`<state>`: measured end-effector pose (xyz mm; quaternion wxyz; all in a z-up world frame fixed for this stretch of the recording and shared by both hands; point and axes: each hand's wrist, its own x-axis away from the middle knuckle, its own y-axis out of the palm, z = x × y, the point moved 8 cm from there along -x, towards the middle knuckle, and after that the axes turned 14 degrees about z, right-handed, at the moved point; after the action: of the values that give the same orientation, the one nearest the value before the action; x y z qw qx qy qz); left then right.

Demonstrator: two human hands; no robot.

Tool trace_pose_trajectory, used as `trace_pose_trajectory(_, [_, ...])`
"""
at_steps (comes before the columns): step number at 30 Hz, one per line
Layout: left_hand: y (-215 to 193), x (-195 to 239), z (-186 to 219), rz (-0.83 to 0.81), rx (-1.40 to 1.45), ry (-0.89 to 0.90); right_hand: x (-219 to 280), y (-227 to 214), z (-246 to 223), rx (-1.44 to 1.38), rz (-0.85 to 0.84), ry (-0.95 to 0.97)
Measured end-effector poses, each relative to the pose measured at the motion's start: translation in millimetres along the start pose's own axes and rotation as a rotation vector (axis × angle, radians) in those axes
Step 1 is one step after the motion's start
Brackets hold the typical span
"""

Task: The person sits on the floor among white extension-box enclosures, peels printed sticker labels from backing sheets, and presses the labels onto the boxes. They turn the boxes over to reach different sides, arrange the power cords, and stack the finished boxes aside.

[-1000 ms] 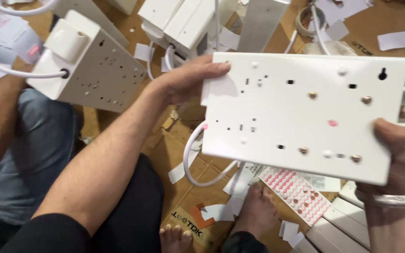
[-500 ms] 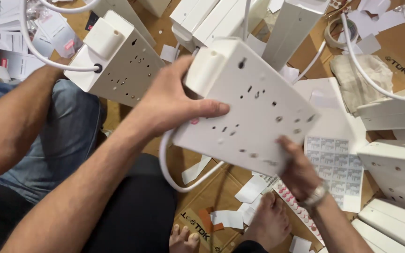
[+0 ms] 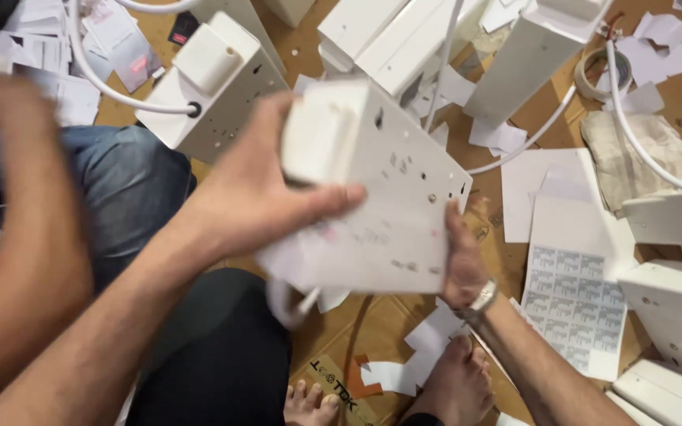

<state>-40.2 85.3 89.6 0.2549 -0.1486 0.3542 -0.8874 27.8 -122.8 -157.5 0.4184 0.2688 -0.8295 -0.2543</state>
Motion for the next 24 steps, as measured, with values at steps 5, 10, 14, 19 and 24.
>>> trace_pose_trajectory(5, [-11, 34, 37, -0.392, -0.024, 0.211, -6, -48, 9, 0.055, 0.019, 0.230])
trace_pose_trajectory(10, [6, 68, 112, -0.127, -0.464, 1.178, 7, 1, 27, 0.099, -0.174, 0.427])
trace_pose_trajectory(14, [29, 61, 89, -0.349, -0.291, 1.123, -10, 3, 30, 0.485, -0.192, 0.273])
trace_pose_trajectory(19, [1, 23, 38, -0.238, -0.340, 0.715, 12, -3, 23, 0.199, -0.183, 0.752])
trace_pose_trajectory(24, [-13, -16, -6, -0.117, -0.657, 0.377, 22, -21, -4, 0.293, -0.521, 0.631])
